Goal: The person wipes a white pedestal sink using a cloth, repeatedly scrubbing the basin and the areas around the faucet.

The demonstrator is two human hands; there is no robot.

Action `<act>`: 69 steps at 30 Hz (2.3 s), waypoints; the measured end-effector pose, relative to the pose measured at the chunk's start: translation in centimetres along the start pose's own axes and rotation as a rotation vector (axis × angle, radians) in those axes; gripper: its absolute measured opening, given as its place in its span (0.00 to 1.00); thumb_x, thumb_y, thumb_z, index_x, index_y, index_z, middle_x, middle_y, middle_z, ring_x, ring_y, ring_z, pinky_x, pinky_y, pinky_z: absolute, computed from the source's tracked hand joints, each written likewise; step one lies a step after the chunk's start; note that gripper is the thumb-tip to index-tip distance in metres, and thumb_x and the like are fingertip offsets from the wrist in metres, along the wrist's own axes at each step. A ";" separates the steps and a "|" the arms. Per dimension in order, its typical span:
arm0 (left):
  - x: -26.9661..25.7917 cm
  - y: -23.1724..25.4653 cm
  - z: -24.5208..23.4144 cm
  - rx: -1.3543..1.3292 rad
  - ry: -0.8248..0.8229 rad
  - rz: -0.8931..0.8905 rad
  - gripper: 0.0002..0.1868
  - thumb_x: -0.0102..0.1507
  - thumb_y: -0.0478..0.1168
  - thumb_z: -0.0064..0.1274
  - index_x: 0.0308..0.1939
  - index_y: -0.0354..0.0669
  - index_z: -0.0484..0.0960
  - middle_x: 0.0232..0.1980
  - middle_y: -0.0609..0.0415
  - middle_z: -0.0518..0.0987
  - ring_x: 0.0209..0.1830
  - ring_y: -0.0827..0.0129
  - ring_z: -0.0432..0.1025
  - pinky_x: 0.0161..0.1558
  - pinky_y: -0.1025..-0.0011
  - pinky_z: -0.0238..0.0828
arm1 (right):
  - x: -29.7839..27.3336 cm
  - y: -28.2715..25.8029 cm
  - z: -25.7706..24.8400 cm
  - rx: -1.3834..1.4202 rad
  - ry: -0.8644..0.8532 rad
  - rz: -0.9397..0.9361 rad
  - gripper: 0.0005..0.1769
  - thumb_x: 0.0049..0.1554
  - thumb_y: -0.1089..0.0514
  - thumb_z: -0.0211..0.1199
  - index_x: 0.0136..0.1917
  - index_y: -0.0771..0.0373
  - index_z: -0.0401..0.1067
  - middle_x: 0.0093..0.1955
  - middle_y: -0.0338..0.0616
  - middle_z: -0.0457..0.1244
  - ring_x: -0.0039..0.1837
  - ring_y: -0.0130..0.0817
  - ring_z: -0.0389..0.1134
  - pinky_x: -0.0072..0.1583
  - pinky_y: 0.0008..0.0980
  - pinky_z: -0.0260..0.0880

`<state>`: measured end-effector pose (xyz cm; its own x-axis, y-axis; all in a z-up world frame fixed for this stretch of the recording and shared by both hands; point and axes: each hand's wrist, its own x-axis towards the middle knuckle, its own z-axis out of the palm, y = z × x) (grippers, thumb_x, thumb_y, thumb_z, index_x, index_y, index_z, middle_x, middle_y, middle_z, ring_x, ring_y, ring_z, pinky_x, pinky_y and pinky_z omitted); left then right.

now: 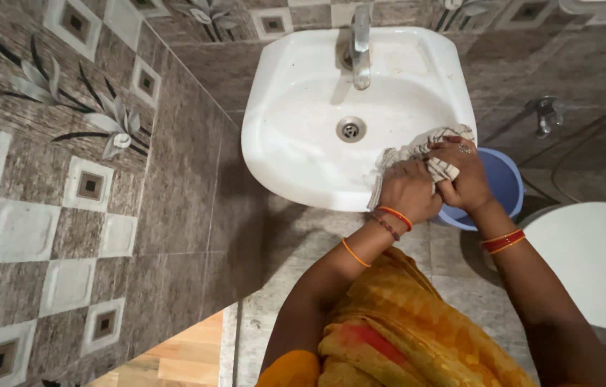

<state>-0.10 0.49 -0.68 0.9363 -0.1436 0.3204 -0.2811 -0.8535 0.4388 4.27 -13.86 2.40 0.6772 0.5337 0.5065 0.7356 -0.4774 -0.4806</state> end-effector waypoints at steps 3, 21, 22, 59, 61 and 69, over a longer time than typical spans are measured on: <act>-0.9 -1.0 -0.7 -0.045 0.103 0.105 0.25 0.50 0.47 0.57 0.44 0.32 0.77 0.39 0.39 0.78 0.39 0.47 0.74 0.44 0.54 0.70 | -0.8 -1.3 0.5 -0.035 0.007 0.070 0.18 0.52 0.56 0.57 0.56 0.59 0.74 0.57 0.48 0.69 0.66 0.48 0.69 0.76 0.52 0.58; -5.2 -17.4 -13.1 -0.082 -0.073 0.483 0.39 0.51 0.58 0.65 0.56 0.33 0.74 0.48 0.45 0.77 0.47 0.53 0.74 0.48 0.59 0.68 | 2.9 -14.7 10.9 -0.261 -0.211 0.148 0.42 0.47 0.50 0.64 0.69 0.75 0.61 0.65 0.64 0.60 0.70 0.58 0.60 0.71 0.60 0.50; -5.0 -18.6 -14.1 -0.061 -0.095 0.487 0.38 0.50 0.58 0.65 0.53 0.35 0.75 0.46 0.46 0.78 0.45 0.54 0.74 0.47 0.59 0.69 | 3.9 -15.0 11.7 -0.251 -0.237 0.147 0.42 0.47 0.49 0.63 0.68 0.76 0.62 0.64 0.65 0.61 0.69 0.59 0.60 0.69 0.60 0.51; -5.0 -4.7 -7.9 0.088 0.113 0.078 0.38 0.48 0.61 0.62 0.51 0.34 0.76 0.43 0.44 0.77 0.41 0.53 0.72 0.46 0.55 0.64 | -0.7 -6.1 1.7 -0.103 -0.326 0.121 0.32 0.51 0.53 0.61 0.68 0.64 0.67 0.63 0.56 0.66 0.66 0.55 0.65 0.69 0.55 0.61; -4.2 -3.4 -6.8 0.095 0.058 0.046 0.36 0.49 0.59 0.62 0.49 0.35 0.77 0.42 0.44 0.77 0.40 0.52 0.73 0.45 0.54 0.65 | -0.9 -4.7 0.2 -0.077 -0.342 0.078 0.36 0.49 0.49 0.64 0.67 0.67 0.67 0.63 0.59 0.65 0.67 0.55 0.64 0.70 0.55 0.58; -0.6 0.3 -1.9 0.035 -0.060 -0.125 0.31 0.51 0.58 0.62 0.42 0.31 0.79 0.40 0.37 0.77 0.35 0.46 0.76 0.38 0.52 0.72 | 0.0 0.6 -1.5 0.202 -0.480 0.634 0.34 0.68 0.40 0.45 0.60 0.74 0.72 0.46 0.71 0.65 0.51 0.61 0.68 0.58 0.57 0.66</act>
<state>-1.13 1.32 0.86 0.9747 -0.0643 0.2141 -0.1555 -0.8833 0.4423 4.78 -15.20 3.19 0.8501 0.4666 -0.2442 0.1670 -0.6786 -0.7153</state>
